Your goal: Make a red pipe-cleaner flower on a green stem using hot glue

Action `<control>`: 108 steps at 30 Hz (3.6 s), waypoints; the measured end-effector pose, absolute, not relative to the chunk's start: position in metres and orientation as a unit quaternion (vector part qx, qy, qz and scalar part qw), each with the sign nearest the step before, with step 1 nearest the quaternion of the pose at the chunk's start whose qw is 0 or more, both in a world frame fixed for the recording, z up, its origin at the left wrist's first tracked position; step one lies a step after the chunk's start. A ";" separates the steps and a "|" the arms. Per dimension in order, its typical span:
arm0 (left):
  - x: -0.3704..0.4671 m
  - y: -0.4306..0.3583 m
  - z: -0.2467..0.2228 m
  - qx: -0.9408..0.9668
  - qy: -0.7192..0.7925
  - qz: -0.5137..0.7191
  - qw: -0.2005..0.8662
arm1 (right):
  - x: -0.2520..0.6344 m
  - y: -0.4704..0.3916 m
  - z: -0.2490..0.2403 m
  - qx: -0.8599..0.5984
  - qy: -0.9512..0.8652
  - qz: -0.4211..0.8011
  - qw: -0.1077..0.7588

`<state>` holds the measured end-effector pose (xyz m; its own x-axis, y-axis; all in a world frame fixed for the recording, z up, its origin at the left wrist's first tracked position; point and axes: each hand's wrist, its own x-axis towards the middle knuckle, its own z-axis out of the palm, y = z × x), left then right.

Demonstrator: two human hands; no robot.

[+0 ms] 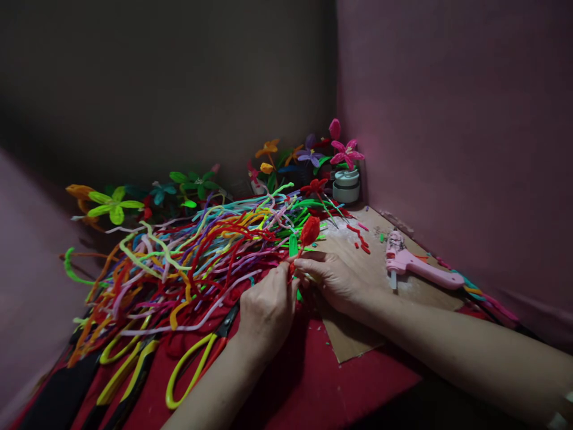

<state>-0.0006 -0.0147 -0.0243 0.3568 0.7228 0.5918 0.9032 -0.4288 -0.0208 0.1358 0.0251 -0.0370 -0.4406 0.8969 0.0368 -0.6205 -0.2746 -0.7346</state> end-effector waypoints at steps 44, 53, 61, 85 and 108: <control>-0.001 -0.011 -0.001 -0.365 -0.326 -0.406 -0.772 | 0.144 0.024 -0.028 -0.166 -0.479 0.732 0.455; 0.002 -0.014 0.006 -0.589 -0.494 -0.381 -0.513 | 0.142 0.024 -0.032 -0.208 -0.450 0.738 0.459; -0.002 -0.017 -0.017 -0.801 -0.522 -0.290 0.030 | 0.142 0.019 -0.025 -0.256 -0.442 0.719 0.472; -0.005 -0.012 -0.015 -0.794 -0.512 -0.328 0.004 | 0.142 0.022 -0.028 -0.270 -0.478 0.690 0.472; 0.004 -0.015 0.004 -0.557 -0.486 -0.438 -0.511 | 0.147 0.028 -0.025 -0.186 -0.512 0.711 0.444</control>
